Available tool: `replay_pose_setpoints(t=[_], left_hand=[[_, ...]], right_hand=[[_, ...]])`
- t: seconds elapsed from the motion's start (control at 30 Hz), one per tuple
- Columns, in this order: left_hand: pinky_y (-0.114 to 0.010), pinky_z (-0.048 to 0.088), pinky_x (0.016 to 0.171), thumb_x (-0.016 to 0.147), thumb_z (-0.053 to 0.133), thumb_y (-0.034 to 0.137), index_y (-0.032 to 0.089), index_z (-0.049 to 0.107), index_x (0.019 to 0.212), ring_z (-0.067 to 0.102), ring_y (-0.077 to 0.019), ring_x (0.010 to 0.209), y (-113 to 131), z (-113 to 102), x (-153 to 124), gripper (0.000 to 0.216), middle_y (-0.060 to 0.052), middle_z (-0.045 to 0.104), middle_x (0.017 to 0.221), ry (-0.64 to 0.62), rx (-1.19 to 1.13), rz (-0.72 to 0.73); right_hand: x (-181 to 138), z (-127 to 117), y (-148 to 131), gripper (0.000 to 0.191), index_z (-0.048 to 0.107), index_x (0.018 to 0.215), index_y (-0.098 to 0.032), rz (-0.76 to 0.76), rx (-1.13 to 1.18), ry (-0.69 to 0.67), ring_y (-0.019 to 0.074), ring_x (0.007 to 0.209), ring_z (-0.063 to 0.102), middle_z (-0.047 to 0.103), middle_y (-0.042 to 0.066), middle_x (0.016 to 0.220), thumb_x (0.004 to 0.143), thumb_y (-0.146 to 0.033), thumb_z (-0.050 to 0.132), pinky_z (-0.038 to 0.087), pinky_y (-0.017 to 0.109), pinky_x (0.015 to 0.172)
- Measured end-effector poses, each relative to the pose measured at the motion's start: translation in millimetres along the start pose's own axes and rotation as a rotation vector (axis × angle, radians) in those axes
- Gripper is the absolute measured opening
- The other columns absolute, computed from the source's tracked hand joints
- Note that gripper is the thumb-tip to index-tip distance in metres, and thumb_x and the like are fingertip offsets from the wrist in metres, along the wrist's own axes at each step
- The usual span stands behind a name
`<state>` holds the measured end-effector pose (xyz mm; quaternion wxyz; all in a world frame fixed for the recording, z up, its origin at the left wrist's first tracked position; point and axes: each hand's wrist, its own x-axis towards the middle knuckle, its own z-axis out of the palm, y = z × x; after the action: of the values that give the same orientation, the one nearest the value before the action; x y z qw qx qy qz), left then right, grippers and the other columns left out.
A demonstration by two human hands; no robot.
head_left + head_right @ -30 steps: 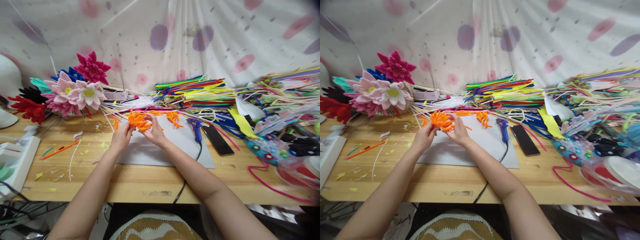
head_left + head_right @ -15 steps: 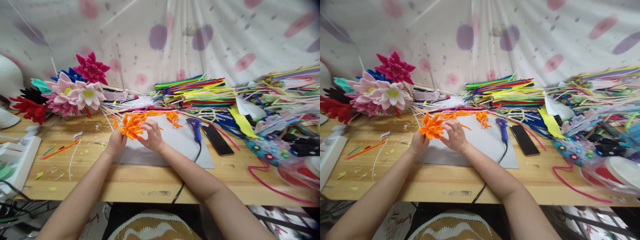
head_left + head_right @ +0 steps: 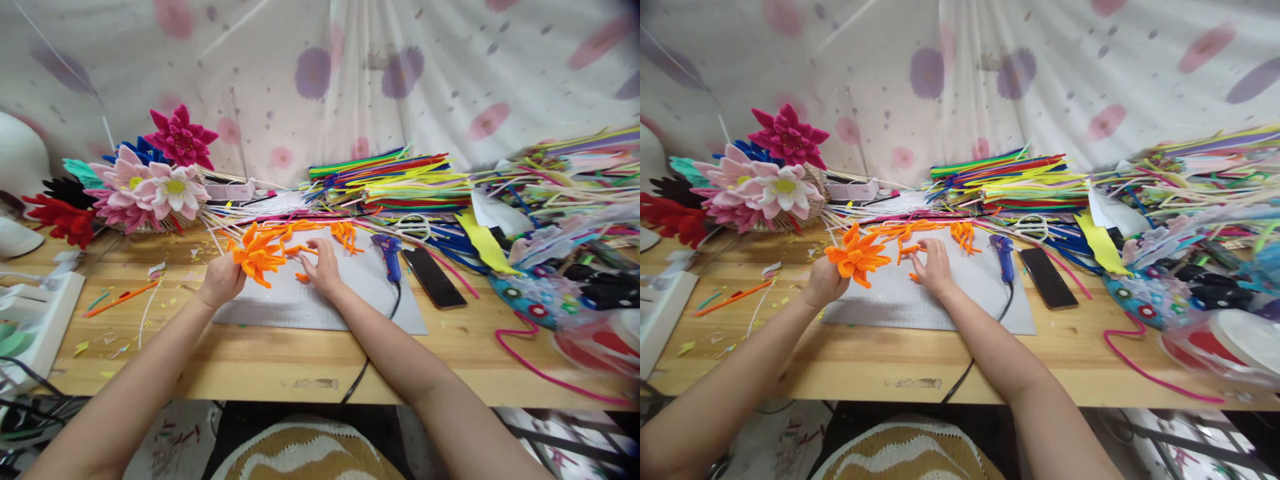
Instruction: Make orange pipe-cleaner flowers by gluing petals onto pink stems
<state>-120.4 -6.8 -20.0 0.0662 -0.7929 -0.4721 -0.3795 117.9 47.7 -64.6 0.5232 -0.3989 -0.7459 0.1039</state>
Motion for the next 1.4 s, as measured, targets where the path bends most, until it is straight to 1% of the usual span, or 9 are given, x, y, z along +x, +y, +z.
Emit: replay_pose_setpoints(t=[0.17, 0.27, 0.33, 0.53, 0.67, 0.8, 1.0, 1.17, 1.4], left_hand=[[-0.027, 0.030, 0.053, 0.078, 0.047, 0.037, 0.021, 0.040, 0.058, 0.044, -0.0154, 0.051, 7, -16, 13, 0.027, -0.003, 0.044, 0.054, -0.081, 0.004, -0.100], [-0.026, 0.029, 0.052, 0.077, 0.051, 0.034, 0.019, 0.045, 0.062, 0.043, -0.0143, 0.053, 17, -22, 20, 0.021, -0.002, 0.045, 0.057, -0.180, -0.145, -0.291], [-0.023, 0.030, 0.050, 0.078, 0.051, 0.034, 0.018, 0.048, 0.067, 0.042, -0.0120, 0.055, 26, -24, 25, 0.019, -0.001, 0.046, 0.061, -0.290, -0.405, -0.455], [-0.014, 0.011, 0.034, 0.086, 0.044, 0.033, 0.015, 0.048, 0.076, 0.014, -0.0033, 0.038, 37, -24, 36, 0.021, 0.009, 0.018, 0.052, -0.438, -1.361, -1.093], [-0.011, 0.012, 0.031, 0.091, 0.034, 0.026, 0.014, 0.047, 0.079, 0.016, -0.0028, 0.035, 36, -12, 33, 0.022, 0.009, 0.017, 0.051, -0.340, -1.757, -1.304], [-0.011, 0.012, 0.028, 0.092, 0.033, 0.027, 0.015, 0.045, 0.078, 0.019, -0.0030, 0.033, 39, 14, 25, 0.022, 0.009, 0.019, 0.049, -0.193, -2.018, -1.412], [-0.012, 0.012, 0.028, 0.091, 0.037, 0.027, 0.017, 0.042, 0.074, 0.022, -0.0032, 0.031, 44, 44, 19, 0.021, 0.009, 0.021, 0.046, -0.060, -2.119, -1.519], [-0.012, 0.012, 0.027, 0.090, 0.038, 0.027, 0.017, 0.040, 0.071, 0.022, -0.0030, 0.031, 40, 50, 17, 0.022, 0.009, 0.020, 0.045, -0.033, -2.116, -1.531], [-0.013, 0.010, 0.027, 0.090, 0.037, 0.032, 0.018, 0.035, 0.066, 0.019, -0.0028, 0.029, 35, 50, 17, 0.027, 0.010, 0.016, 0.044, -0.050, -2.099, -1.545]], right_hand=[[2, -1, 9, 0.020, 0.049, 0.094, -0.018, 0.204, 0.055, -0.010, 0.0202, 0.083, 0.052, 0.055, 0.008, 0.087, 0.076, -0.027, 0.053, 0.044, 0.038, 0.079], [2, 2, 17, 0.020, 0.049, 0.091, -0.018, 0.338, 0.093, -0.030, 0.0190, 0.080, 0.051, 0.053, 0.006, 0.083, 0.074, -0.027, 0.053, 0.043, 0.036, 0.078], [0, 5, 23, 0.020, 0.048, 0.089, -0.018, 0.440, 0.126, -0.046, 0.0183, 0.078, 0.051, 0.052, 0.004, 0.081, 0.072, -0.027, 0.053, 0.044, 0.035, 0.076], [-2, 11, 31, 0.020, 0.047, 0.088, -0.020, 0.564, 0.186, -0.076, 0.0166, 0.077, 0.051, 0.051, 0.002, 0.080, 0.070, -0.026, 0.052, 0.043, 0.032, 0.075], [-1, 10, 29, 0.019, 0.047, 0.086, -0.020, 0.568, 0.184, -0.071, 0.0160, 0.076, 0.050, 0.051, 0.001, 0.078, 0.069, -0.026, 0.052, 0.043, 0.032, 0.074], [-1, 10, 29, 0.018, 0.047, 0.084, -0.020, 0.556, 0.185, -0.052, 0.0160, 0.072, 0.050, 0.051, 0.001, 0.077, 0.068, -0.025, 0.052, 0.044, 0.032, 0.071], [-2, 7, 23, 0.016, 0.049, 0.084, -0.020, 0.441, 0.102, -0.048, 0.0169, 0.073, 0.051, 0.053, 0.002, 0.077, 0.069, -0.023, 0.052, 0.044, 0.033, 0.072], [-1, 2, 14, 0.010, 0.051, 0.082, -0.019, 0.252, 0.030, -0.125, 0.0173, 0.075, 0.052, 0.055, 0.003, 0.078, 0.072, -0.022, 0.051, 0.043, 0.033, 0.072], [1, 0, 5, 0.013, 0.054, 0.085, -0.018, 0.108, -0.025, -0.223, 0.0177, 0.077, 0.053, 0.058, 0.004, 0.081, 0.075, -0.027, 0.054, 0.042, 0.033, 0.074]])
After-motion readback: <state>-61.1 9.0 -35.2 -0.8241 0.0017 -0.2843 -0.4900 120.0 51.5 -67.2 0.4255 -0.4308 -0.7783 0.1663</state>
